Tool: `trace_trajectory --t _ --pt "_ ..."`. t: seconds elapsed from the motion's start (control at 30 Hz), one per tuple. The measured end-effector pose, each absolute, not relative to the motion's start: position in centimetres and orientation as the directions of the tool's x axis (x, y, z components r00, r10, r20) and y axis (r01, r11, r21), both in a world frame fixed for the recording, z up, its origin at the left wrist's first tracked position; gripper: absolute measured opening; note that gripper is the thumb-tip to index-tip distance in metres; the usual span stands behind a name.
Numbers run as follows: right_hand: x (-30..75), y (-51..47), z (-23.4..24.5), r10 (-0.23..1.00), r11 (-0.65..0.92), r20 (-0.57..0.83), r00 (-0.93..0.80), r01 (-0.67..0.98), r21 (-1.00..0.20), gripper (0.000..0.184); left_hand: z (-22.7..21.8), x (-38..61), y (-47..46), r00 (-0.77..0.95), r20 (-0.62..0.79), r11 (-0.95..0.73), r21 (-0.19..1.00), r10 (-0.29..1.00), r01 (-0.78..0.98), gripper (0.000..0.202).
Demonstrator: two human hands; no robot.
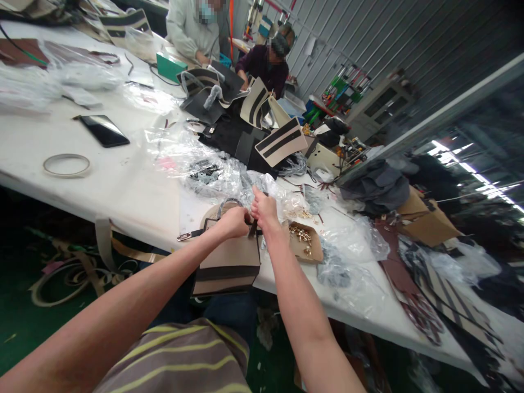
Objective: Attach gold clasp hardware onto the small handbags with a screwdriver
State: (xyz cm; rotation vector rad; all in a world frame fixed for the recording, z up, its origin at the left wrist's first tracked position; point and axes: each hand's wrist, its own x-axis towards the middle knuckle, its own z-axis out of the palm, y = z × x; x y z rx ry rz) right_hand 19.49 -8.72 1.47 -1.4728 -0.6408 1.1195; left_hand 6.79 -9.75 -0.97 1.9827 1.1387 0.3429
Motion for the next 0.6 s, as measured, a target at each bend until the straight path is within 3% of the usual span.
trace_trajectory --t 0.13,0.23,0.43,0.5,0.6 --pt "19.0 -12.2 2.5 0.881 0.148 0.083 0.467 -0.105 -0.983 0.070 -1.4 6.4 -9.7 0.542 -0.122 -0.253 0.785 0.831 0.565 0.028" --pt "18.2 -14.1 2.0 0.847 0.226 0.215 0.485 0.035 -0.973 0.066 -1.8 6.5 -9.6 0.548 -0.107 -0.254 0.802 0.829 0.541 0.025" --pt "17.1 -15.3 0.2 0.784 0.234 0.344 0.517 0.267 -0.935 0.064 -2.6 6.4 -9.7 0.558 -0.071 -0.270 0.821 0.827 0.503 0.032" --pt "17.6 -14.7 0.6 0.808 0.230 0.313 0.498 0.222 -0.948 0.065 -2.6 6.2 -9.8 0.565 -0.061 -0.281 0.820 0.823 0.498 0.035" --pt "18.7 -12.7 2.0 0.836 0.183 0.170 0.521 0.027 -0.983 0.068 -2.5 5.9 -9.8 0.572 -0.059 -0.291 0.815 0.818 0.501 0.040"
